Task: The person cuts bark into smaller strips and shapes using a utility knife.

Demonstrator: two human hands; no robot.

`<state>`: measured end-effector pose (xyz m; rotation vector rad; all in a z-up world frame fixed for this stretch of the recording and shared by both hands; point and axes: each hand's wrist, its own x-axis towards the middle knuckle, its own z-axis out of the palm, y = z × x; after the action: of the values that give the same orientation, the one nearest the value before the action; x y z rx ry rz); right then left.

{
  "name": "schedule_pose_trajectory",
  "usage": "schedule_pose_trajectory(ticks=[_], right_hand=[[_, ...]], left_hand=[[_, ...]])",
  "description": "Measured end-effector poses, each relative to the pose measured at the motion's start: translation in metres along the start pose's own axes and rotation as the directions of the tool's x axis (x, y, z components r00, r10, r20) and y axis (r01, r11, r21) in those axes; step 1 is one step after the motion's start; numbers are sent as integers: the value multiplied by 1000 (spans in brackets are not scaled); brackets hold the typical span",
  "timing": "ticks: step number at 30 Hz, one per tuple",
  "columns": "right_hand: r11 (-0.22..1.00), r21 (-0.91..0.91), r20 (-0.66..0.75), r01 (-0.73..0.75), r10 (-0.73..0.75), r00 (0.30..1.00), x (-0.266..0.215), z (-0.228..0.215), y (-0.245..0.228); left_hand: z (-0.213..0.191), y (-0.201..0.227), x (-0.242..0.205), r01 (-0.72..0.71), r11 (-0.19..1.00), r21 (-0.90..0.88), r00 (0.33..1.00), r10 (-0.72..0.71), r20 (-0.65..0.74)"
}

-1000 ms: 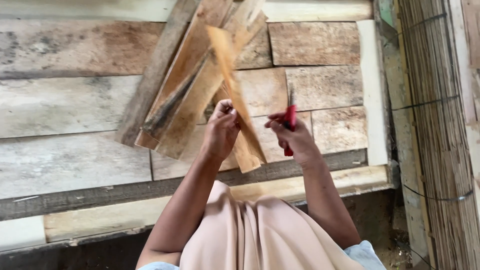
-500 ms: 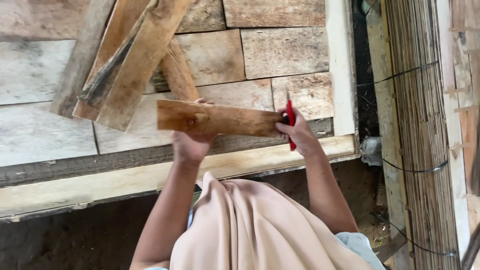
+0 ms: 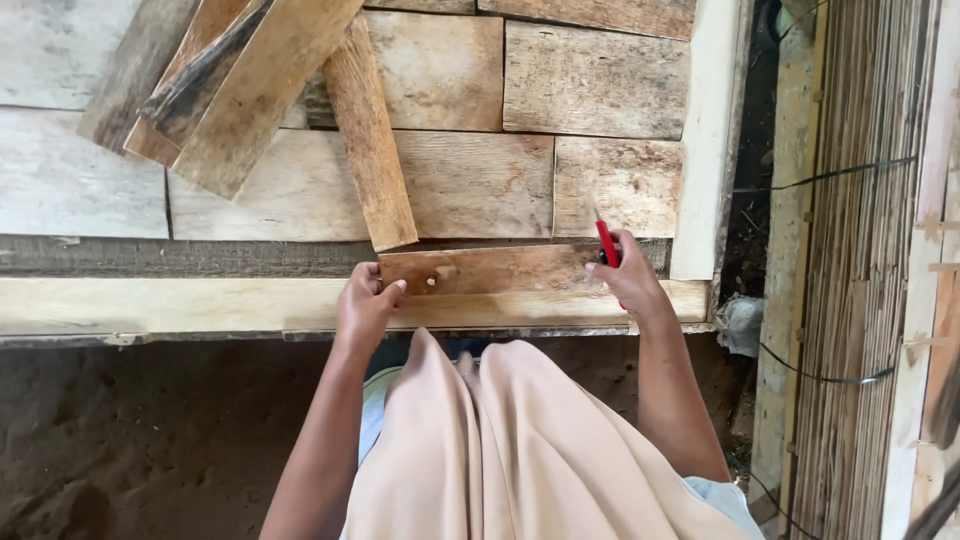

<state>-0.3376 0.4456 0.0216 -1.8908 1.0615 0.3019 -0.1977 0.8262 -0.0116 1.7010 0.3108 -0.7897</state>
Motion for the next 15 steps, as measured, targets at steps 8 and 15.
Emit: schedule_pose_trajectory(ticks=[8, 15], right_hand=[[1000, 0, -143, -27, 26, 989, 19, -11, 49], [998, 10, -156, -60, 61, 986, 19, -12, 57]], left_hand=[[46, -3, -6, -33, 940, 339, 975, 106, -198], [70, -34, 14, -211, 744, 633, 887, 418, -195]])
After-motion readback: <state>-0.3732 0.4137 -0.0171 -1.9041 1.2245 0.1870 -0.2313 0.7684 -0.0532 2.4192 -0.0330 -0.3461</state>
